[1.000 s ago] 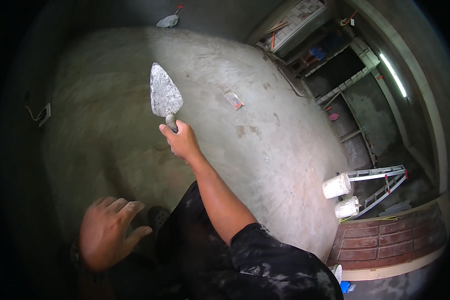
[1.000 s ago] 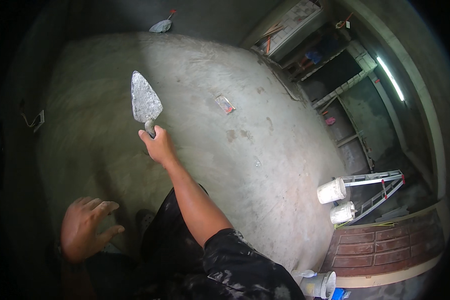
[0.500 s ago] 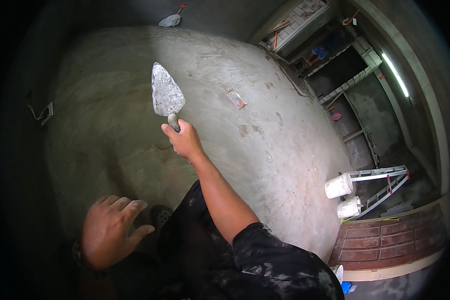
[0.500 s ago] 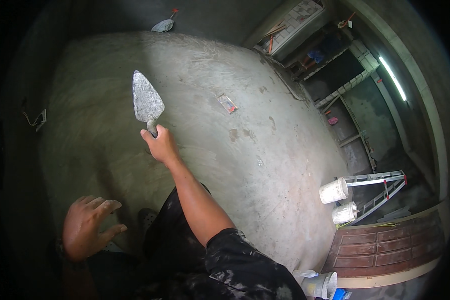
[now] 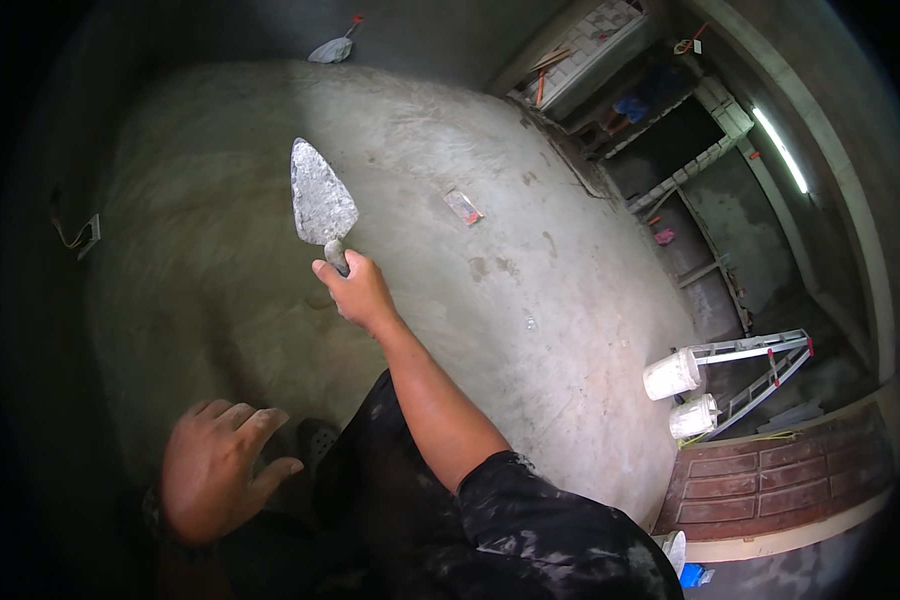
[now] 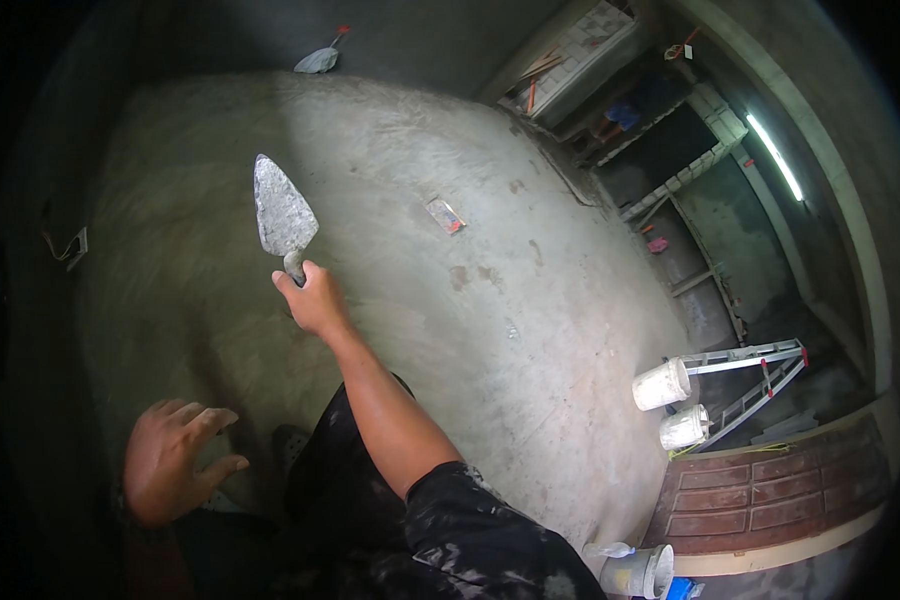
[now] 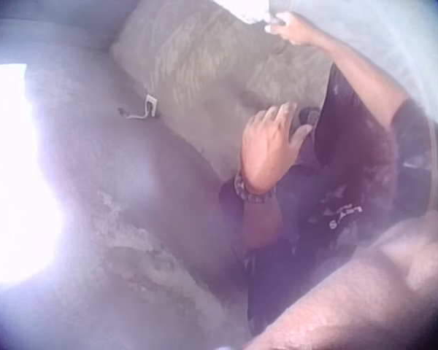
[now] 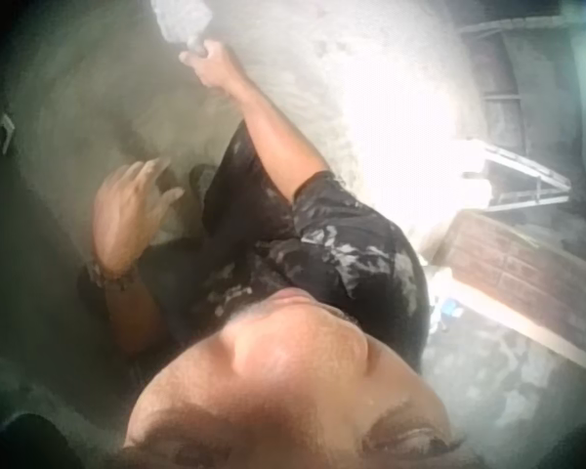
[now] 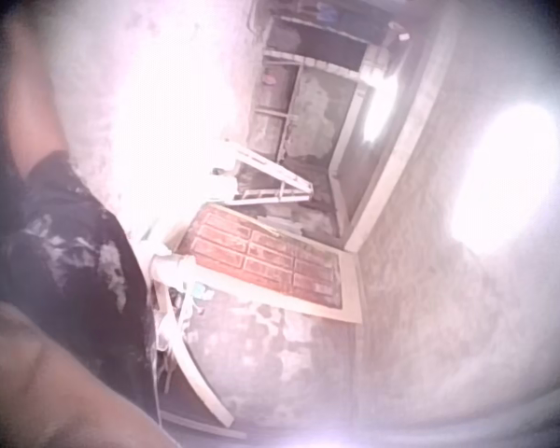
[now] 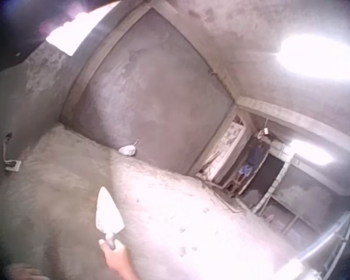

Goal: The person scrapes and smooths a concrete floor using a trowel.

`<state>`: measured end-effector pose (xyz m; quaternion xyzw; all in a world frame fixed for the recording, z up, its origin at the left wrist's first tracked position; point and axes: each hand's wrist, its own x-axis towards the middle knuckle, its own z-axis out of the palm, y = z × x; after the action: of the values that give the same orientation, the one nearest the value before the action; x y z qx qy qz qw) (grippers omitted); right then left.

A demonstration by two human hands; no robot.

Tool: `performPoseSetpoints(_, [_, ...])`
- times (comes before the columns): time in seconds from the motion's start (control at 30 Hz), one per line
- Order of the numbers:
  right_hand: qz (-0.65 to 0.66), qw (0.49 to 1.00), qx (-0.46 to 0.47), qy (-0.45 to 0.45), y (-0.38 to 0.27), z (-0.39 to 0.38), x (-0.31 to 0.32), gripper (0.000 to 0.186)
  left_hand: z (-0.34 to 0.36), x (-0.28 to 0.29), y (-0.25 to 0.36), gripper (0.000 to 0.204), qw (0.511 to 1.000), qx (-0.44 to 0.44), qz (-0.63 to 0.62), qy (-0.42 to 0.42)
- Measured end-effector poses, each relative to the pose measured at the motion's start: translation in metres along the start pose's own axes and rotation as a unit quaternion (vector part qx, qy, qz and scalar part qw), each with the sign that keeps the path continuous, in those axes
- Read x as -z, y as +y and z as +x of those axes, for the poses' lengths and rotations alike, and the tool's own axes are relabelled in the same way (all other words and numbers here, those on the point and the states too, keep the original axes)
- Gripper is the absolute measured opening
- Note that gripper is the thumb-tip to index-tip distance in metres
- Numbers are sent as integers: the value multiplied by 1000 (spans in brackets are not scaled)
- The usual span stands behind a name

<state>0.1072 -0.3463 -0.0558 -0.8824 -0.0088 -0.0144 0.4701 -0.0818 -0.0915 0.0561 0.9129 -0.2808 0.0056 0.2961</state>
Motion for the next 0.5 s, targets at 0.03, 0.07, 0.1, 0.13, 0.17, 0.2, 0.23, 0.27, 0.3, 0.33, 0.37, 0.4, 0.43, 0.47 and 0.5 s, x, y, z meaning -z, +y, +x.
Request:
performPoseSetpoints(0.03, [-2, 1000, 1, 2, 0, 0, 1, 49, 0, 0, 0, 44, 1000, -2, 0, 2])
performPoseSetpoints(0.07, [1, 1000, -6, -2, -2, -1, 0, 49, -1, 0, 0, 44, 1000, 1, 3, -1])
performPoseSetpoints(0.1, [4, 1000, -13, -6, -3, -2, 0, 49, -1, 0, 0, 44, 1000, 4, 7, -3])
performPoseSetpoints(0.13, [4, 1000, -13, -6, -4, -2, 0, 49, -1, -1, -1, 44, 1000, 4, 7, -3])
performPoseSetpoints(0.17, [1, 1000, -1, -3, -2, -1, 0, 44, -1, -1, 0, 45, 1000, 1, 6, 1])
performPoseSetpoints(0.2, [-3, 1000, 10, 0, 0, -1, 1, 39, 0, -2, 0, 45, 1000, -3, 6, 4])
performPoseSetpoints(0.23, [-3, 1000, 10, 1, 2, 0, 2, 39, 0, -1, 1, 45, 1000, -4, 6, 4])
performPoseSetpoints(0.27, [-10, 1000, 21, 9, 2, 0, 1, 40, 0, 0, 1, 45, 1000, -4, 8, 0])
performPoseSetpoints(0.3, [-17, 999, 32, 16, 2, 0, 1, 41, 0, 1, 1, 45, 1000, -4, 9, -3])
performPoseSetpoints(0.33, [-18, 999, 32, 17, 2, 0, 2, 41, 1, 0, 2, 45, 1000, -5, 9, -3])
performPoseSetpoints(0.37, [-22, 999, 29, 16, 0, -1, 2, 41, 1, 0, 2, 45, 1000, -1, 3, 4])
performPoseSetpoints(0.4, [-26, 999, 27, 15, -3, -2, 2, 42, 0, 0, 3, 45, 1000, 4, -3, 11])
performPoseSetpoints(0.43, [-26, 999, 27, 15, -5, -3, 3, 42, 0, 0, 3, 45, 1000, 4, -3, 11])
performPoseSetpoints(0.47, [-25, 1000, 15, 8, -9, -5, 4, 46, 0, 1, 4, 45, 1000, 6, -2, 9])
performPoseSetpoints(0.5, [-25, 1000, 3, 0, -11, -6, 5, 50, 0, 1, 4, 45, 1000, 8, -2, 8])
